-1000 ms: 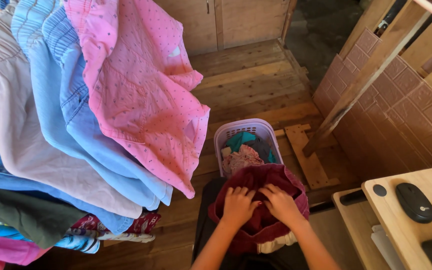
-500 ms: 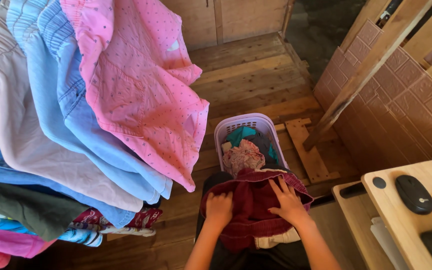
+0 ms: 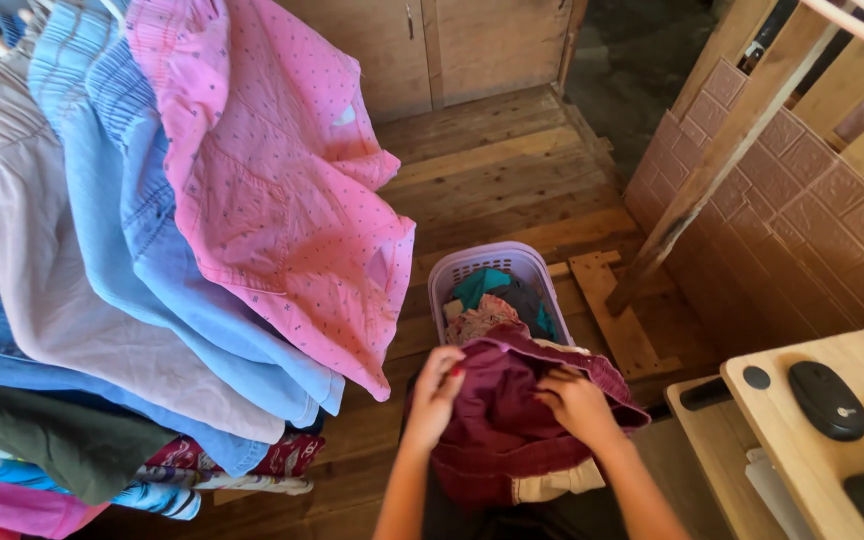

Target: The person takes clothes from a laundry basket, places them on hangers, and hangs them on a nearby clothing rack. They handle a maroon top, a patterned dress, and a dark garment, arranging each on the rack.

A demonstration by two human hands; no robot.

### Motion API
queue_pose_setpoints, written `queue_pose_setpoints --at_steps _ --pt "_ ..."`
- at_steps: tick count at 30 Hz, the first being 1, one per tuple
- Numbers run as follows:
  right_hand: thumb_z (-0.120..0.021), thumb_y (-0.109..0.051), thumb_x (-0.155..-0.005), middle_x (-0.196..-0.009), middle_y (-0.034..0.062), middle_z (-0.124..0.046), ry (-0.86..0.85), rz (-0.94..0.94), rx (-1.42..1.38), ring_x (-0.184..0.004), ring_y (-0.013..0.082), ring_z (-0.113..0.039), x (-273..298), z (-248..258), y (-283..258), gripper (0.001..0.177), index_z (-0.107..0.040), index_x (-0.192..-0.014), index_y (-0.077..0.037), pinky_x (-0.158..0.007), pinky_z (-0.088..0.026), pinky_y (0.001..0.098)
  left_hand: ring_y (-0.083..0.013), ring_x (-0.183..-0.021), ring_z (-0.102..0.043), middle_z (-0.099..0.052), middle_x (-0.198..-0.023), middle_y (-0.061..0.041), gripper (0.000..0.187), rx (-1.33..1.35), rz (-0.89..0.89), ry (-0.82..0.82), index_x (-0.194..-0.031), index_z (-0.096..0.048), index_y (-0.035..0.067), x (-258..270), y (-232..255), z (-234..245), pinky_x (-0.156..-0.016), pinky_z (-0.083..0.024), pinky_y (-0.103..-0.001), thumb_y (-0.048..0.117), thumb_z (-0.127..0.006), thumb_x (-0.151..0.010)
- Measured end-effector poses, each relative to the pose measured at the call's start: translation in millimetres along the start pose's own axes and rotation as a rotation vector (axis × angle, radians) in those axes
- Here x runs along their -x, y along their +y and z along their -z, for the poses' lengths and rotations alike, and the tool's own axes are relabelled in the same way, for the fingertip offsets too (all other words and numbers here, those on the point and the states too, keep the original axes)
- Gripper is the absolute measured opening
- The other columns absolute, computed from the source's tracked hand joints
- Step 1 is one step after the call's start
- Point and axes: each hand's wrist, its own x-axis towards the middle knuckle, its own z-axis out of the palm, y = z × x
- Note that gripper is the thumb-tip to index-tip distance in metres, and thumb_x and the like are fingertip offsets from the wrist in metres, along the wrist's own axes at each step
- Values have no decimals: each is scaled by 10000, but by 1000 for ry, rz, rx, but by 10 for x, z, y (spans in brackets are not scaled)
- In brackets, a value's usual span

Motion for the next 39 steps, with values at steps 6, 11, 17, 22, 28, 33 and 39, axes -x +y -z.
queue_pose_setpoints --at_steps 6,11,17,22,28,33,39 --pt "-696 -109 -930 -1095 88 -762 40 200 -772 -1016 206 -714 67 505 -41 137 -745 -1045 -52 -925 -536 358 -182 -1208 -648 -765 -1200 -14 314 -154 166 228 -1103 -764 115 245 -40 401 -1116 -398 -303 214 -473 -1040" --pt "-706 -192 -946 -1093 118 -731 105 70 -1219 -1004 223 -659 107 429 61 191 -745 -1013 -17 -913 -471 348 -222 -1152 -678 -760 -1178 -61 396 -288 51 229 -1122 -730 107 269 -174 367 -1066 -449 -314 -4 -410 -917" --pt "-680 -217 -963 -1041 107 -689 77 25 -1268 -981 215 -623 41 531 -125 207 -713 -961 -12 -905 -445 332 -341 -1222 -544 -559 -1320 -121 319 -812 -297 279 -1186 -676 148 256 278 -86 -1019 -402 -496 80 -540 -905" --pt "-681 -189 -960 -1110 113 -682 36 4 -1276 -1017 219 -634 35 498 -117 203 -722 -1024 -1 -936 -460 339 -358 -1159 -547 -586 -1287 -123 325 -923 -482 82 -1218 -647 116 311 282 -366 -963 -418 -512 364 -533 -1040" --pt "-697 -190 -957 -1082 124 -617 6 81 -1476 -939 218 -591 33 432 -1 213 -693 -990 20 -856 -423 316 -380 -1080 -549 -572 -1278 -174 479 -1053 -484 79 -1281 -605 93 251 11 -299 -912 -438 -499 493 -495 -1042" --pt "-649 -144 -970 -1157 146 -676 79 -81 -1464 -1009 241 -643 -53 350 69 293 -681 -1183 55 -889 -477 328 -318 -859 -595 -652 -959 -74 115 -971 -593 6 -973 -657 63 248 127 -368 -800 -483 -454 12 -619 -877" --pt "-683 -155 -973 -1181 127 -630 740 72 -311 -1168 289 -592 -111 629 -595 198 -667 -1144 -57 -1066 -434 393 -82 -915 -517 -616 -959 46 216 57 242 223 -1019 -685 106 25 -574 -214 -881 -411 -235 313 -628 -999"
